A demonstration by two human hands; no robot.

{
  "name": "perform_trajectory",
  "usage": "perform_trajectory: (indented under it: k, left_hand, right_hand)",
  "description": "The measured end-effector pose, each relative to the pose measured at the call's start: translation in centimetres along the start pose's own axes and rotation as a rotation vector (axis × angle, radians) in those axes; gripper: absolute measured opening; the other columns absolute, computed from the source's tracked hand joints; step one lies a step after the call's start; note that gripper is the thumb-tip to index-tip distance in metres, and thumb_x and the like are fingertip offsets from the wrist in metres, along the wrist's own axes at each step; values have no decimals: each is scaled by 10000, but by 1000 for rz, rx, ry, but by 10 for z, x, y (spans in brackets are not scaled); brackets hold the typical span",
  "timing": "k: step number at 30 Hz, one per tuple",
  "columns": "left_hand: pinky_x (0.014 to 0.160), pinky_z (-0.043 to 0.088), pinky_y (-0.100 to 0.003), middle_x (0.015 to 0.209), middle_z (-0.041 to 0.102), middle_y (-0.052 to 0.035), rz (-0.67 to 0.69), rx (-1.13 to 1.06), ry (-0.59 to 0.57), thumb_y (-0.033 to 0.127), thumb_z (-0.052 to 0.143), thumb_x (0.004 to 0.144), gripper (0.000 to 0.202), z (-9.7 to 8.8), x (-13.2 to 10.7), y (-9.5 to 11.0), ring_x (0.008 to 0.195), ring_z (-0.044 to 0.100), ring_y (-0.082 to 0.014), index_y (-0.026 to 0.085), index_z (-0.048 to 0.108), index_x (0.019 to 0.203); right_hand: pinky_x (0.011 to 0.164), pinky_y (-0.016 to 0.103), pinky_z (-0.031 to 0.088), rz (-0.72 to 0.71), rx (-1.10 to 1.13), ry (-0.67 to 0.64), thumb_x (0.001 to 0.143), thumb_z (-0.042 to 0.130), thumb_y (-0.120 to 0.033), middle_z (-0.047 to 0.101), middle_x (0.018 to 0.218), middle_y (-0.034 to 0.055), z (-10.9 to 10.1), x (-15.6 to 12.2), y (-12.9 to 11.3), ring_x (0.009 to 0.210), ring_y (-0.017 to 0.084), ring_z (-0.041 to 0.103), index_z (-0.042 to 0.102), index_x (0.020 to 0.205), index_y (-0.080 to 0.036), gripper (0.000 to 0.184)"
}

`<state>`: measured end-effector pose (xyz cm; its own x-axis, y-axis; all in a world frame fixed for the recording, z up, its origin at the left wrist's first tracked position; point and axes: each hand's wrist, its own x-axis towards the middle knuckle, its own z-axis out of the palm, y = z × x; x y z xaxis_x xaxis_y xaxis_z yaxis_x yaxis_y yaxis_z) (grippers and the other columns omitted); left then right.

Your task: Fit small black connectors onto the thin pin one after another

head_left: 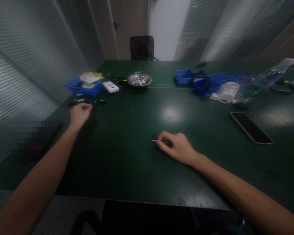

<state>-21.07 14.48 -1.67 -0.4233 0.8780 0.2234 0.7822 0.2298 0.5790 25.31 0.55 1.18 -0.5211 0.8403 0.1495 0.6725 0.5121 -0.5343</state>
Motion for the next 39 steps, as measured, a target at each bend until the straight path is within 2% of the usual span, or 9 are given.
perform_trajectory:
  k: [5, 8, 14, 18, 23, 33, 39]
  left_hand:
    - [848, 502, -298, 990, 735, -65, 161, 55, -14, 348, 642, 889, 304, 3, -12, 13, 877, 665, -205, 169, 753, 1108]
    - [843, 507, -309, 1051, 716, -76, 278, 115, -21, 389, 616, 898, 313, 7, -21, 22, 899, 662, -225, 204, 746, 1115]
    - [887, 493, -350, 1121, 698, -81, 433, 185, -96, 390, 588, 912, 315, 12, -34, 39, 973, 654, -258, 241, 730, 1150]
    - [898, 491, -363, 1101, 703, -77, 501, 150, -124, 383, 588, 916, 302, 13, -42, 48, 980, 655, -264, 254, 736, 1145]
    - [898, 500, -376, 1151, 685, -83, 577, 92, -251, 379, 599, 924, 307, 15, -62, 67, 1015, 644, -261, 254, 721, 1177]
    - [930, 477, -385, 1137, 667, -85, 890, -20, -358, 271, 587, 968, 233, 23, -101, 100, 1042, 607, -223, 178, 692, 1154]
    - [904, 488, -383, 1123, 669, -82, 935, -71, -442, 274, 583, 978, 240, 22, -117, 110, 1008, 609, -216, 182, 685, 1175]
  right_hand:
    - [550, 259, 323, 1, 10, -3, 989, 482, -465, 618, 638, -17, -1, 0, 0, 520, 104, 512, 676, 968, -205, 325]
    - [547, 256, 323, 4, 12, -7, 993, 485, -472, 620, 635, -19, -1, 0, -1, 516, 105, 514, 672, 970, -205, 326]
    - [559, 249, 328, 8, 6, -10, 999, 496, -463, 623, 640, -20, -1, 0, 0, 525, 106, 519, 666, 979, -201, 313]
    - [553, 249, 324, 9, 11, -10, 999, 494, -462, 609, 628, -23, -2, 0, -1, 520, 103, 514, 667, 980, -200, 316]
    - [554, 254, 322, 6, 6, -10, 999, 491, -459, 612, 639, -21, -2, 0, -1, 528, 101, 510, 668, 972, -196, 318]
    - [543, 252, 304, 11, -4, 5, 992, 505, -462, 584, 605, -35, 1, 0, 2, 506, 98, 494, 670, 976, -201, 309]
    - [543, 247, 305, 9, 3, -12, 995, 504, -452, 605, 615, -31, 0, 1, 1, 504, 98, 494, 661, 980, -199, 297]
